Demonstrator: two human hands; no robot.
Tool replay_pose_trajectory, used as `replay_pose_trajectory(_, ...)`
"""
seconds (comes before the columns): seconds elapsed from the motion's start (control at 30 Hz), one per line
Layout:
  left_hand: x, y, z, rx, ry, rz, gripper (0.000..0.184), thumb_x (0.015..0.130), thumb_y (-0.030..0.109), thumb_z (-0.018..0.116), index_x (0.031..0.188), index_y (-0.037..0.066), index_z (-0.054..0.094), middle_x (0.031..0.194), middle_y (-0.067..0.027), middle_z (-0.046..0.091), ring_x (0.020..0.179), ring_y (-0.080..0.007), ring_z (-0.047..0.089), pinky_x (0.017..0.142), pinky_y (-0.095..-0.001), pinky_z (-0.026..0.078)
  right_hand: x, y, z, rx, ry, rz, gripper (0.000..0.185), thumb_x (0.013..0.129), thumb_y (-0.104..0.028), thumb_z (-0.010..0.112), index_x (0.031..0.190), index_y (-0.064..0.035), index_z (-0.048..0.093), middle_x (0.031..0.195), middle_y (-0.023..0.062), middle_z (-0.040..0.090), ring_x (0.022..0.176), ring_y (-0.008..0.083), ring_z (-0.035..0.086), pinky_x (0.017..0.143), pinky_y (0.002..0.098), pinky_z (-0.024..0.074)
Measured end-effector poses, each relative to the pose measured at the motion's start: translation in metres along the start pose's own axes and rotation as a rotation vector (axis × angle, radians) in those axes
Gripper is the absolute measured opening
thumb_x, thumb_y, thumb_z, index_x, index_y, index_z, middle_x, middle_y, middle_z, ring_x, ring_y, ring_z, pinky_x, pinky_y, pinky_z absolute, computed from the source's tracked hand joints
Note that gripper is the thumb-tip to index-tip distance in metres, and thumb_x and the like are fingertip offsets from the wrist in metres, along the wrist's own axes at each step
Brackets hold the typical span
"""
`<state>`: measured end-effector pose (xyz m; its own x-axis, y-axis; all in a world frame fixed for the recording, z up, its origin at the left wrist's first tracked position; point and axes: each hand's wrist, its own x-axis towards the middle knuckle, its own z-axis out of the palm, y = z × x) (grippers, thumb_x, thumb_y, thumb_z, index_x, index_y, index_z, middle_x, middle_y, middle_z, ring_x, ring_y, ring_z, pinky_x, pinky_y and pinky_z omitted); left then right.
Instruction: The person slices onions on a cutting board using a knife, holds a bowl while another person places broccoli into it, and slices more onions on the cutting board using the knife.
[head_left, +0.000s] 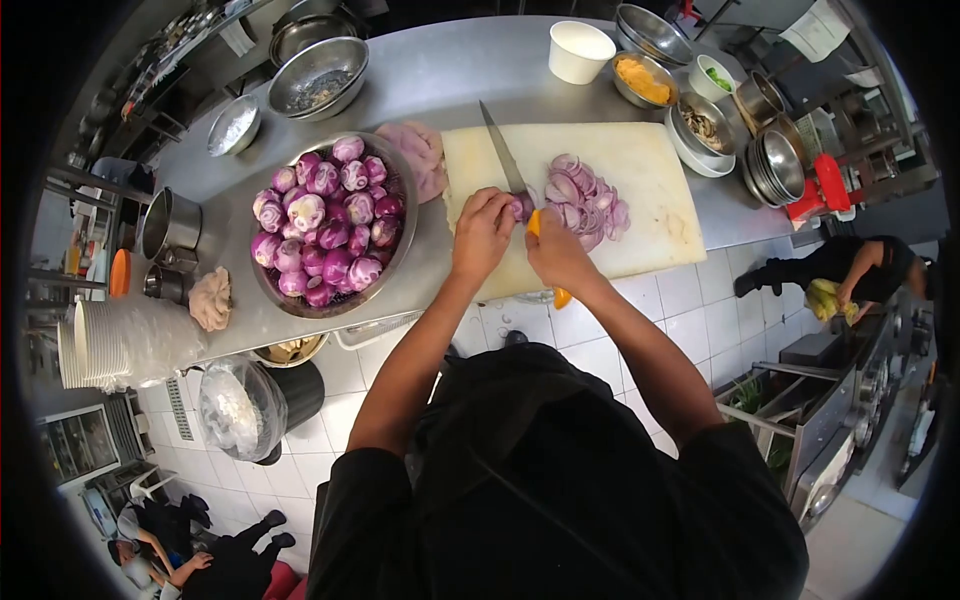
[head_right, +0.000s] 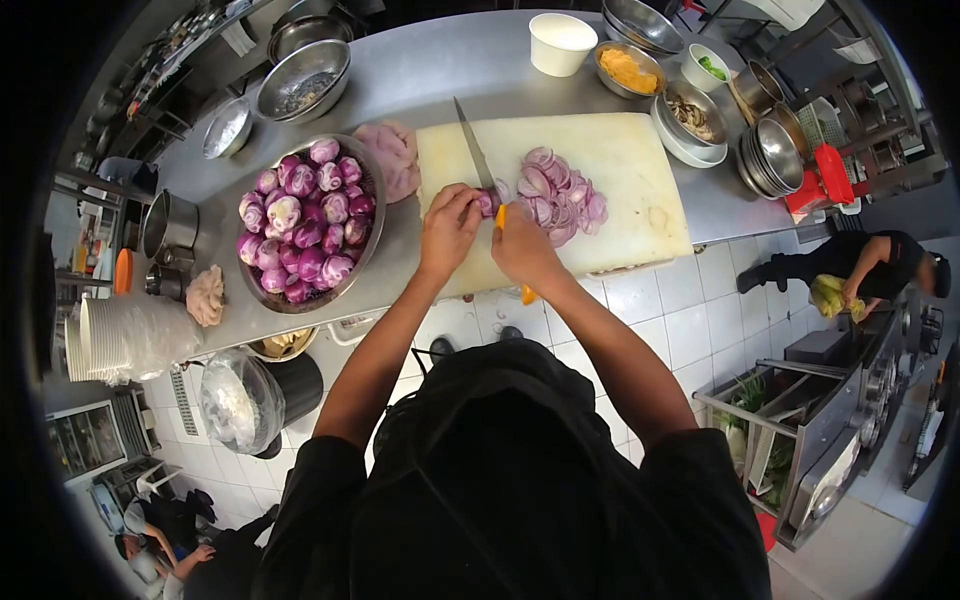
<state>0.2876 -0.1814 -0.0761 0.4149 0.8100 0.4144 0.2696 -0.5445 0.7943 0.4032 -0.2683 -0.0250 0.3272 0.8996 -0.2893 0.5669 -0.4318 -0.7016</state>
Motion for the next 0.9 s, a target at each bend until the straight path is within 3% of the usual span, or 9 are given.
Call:
replay_pose_trajectory(0.07,0.002,-0.004,0.001,0.082,0.058,0.14,0.013,0.083,0.005,0.063,0.095,0.0,0.066,0.097,-0.0106,0.063,0.083,-0.0273,0.063,0.073,-0.034,0.052,0.014,-0.003,0.0,-0.097,0.078,-0.138,0.027,0.09,-0.013,0.049,0.106,0.0071,0.04,0.086,0.0345,0.061,0.076,0.0465,0.063,0.069,0.0515,0.0504)
replay_pose_trajectory(0.27,0.0,-0.001,0.0,0.008,0.024,0.007,0.012,0.083,0.006,0.063,0.092,-0.001,0.065,0.096,-0.0122,0.063,0.09,-0.0306,0.061,0.081,-0.0379,0.049,-0.016,-0.045,-0.053,-0.019,-0.179,0.088,0.026,0.09,-0.012,0.047,0.106,0.0077,0.039,0.079,0.0301,0.062,0.05,0.0329,0.063,0.048,0.0423,0.051)
replay_pose_trajectory(0.4,0.0,0.0,-0.001,-0.012,0.043,0.013,0.013,0.082,0.007,0.063,0.092,-0.001,0.065,0.097,-0.0123,0.063,0.09,-0.0305,0.061,0.081,-0.0379,0.05,-0.021,-0.026,-0.028,-0.036,-0.164,0.116,0.026,0.09,-0.012,0.047,0.106,0.0079,0.039,0.079,0.0295,0.063,0.052,0.0344,0.064,0.049,0.0438,0.0512)
replay_pose_trajectory(0.47,0.0,0.001,-0.001,-0.025,0.036,0.02,0.013,0.082,0.006,0.063,0.092,-0.001,0.065,0.098,-0.0125,0.063,0.09,-0.0307,0.061,0.08,-0.0378,0.05,0.007,0.027,0.017,-0.235,0.238,-0.346,0.028,0.092,-0.017,0.046,0.108,0.004,0.038,0.076,0.024,0.061,0.05,0.0304,0.062,0.045,0.0414,0.0502)
replay_pose_trajectory(0.5,0.0,0.001,-0.002,-0.025,0.036,0.021,0.013,0.082,0.006,0.063,0.092,-0.001,0.065,0.098,-0.0125,0.063,0.09,-0.0307,0.061,0.08,-0.0378,0.05,0.014,0.018,0.013,-0.092,0.075,-0.1,0.027,0.091,-0.017,0.048,0.107,0.0038,0.039,0.077,0.0234,0.062,0.051,0.0302,0.063,0.046,0.0411,0.0505)
replay_pose_trajectory(0.6,-0.003,-0.002,0.0,0.005,0.053,0.066,0.013,0.082,0.005,0.065,0.094,-0.001,0.066,0.098,-0.0116,0.066,0.083,-0.028,0.065,0.074,-0.0341,0.052,0.012,-0.012,-0.022,0.018,-0.092,0.024,0.029,0.091,-0.016,0.049,0.108,0.0043,0.039,0.076,0.0234,0.061,0.05,0.031,0.062,0.045,0.0395,0.0509)
replay_pose_trajectory(0.73,0.0,-0.005,0.001,0.009,0.062,0.079,0.014,0.082,0.005,0.066,0.094,-0.001,0.066,0.097,-0.0115,0.066,0.082,-0.0279,0.065,0.074,-0.0339,0.052,-0.009,-0.04,-0.05,0.011,-0.156,0.082,0.029,0.091,-0.016,0.049,0.108,0.005,0.039,0.076,0.023,0.061,0.048,0.0311,0.061,0.043,0.0383,0.0506)
replay_pose_trajectory(0.83,-0.001,-0.004,0.003,0.004,0.065,0.061,0.014,0.082,0.005,0.066,0.094,-0.001,0.066,0.097,-0.0116,0.066,0.083,-0.0283,0.065,0.075,-0.0341,0.052,-0.027,-0.051,-0.049,-0.057,-0.214,0.156,0.029,0.089,-0.012,0.046,0.108,0.0083,0.039,0.081,0.0278,0.063,0.053,0.0315,0.064,0.052,0.0415,0.053)
replay_pose_trajectory(0.9,0.0,-0.005,0.002,0.016,0.075,0.057,0.014,0.082,0.005,0.066,0.094,-0.001,0.066,0.097,-0.0116,0.066,0.083,-0.0285,0.065,0.075,-0.0343,0.052,-0.013,-0.018,-0.016,-0.107,-0.038,0.02,0.029,0.088,-0.011,0.047,0.108,0.0087,0.039,0.081,0.0273,0.063,0.053,0.0316,0.064,0.051,0.0417,0.0528)
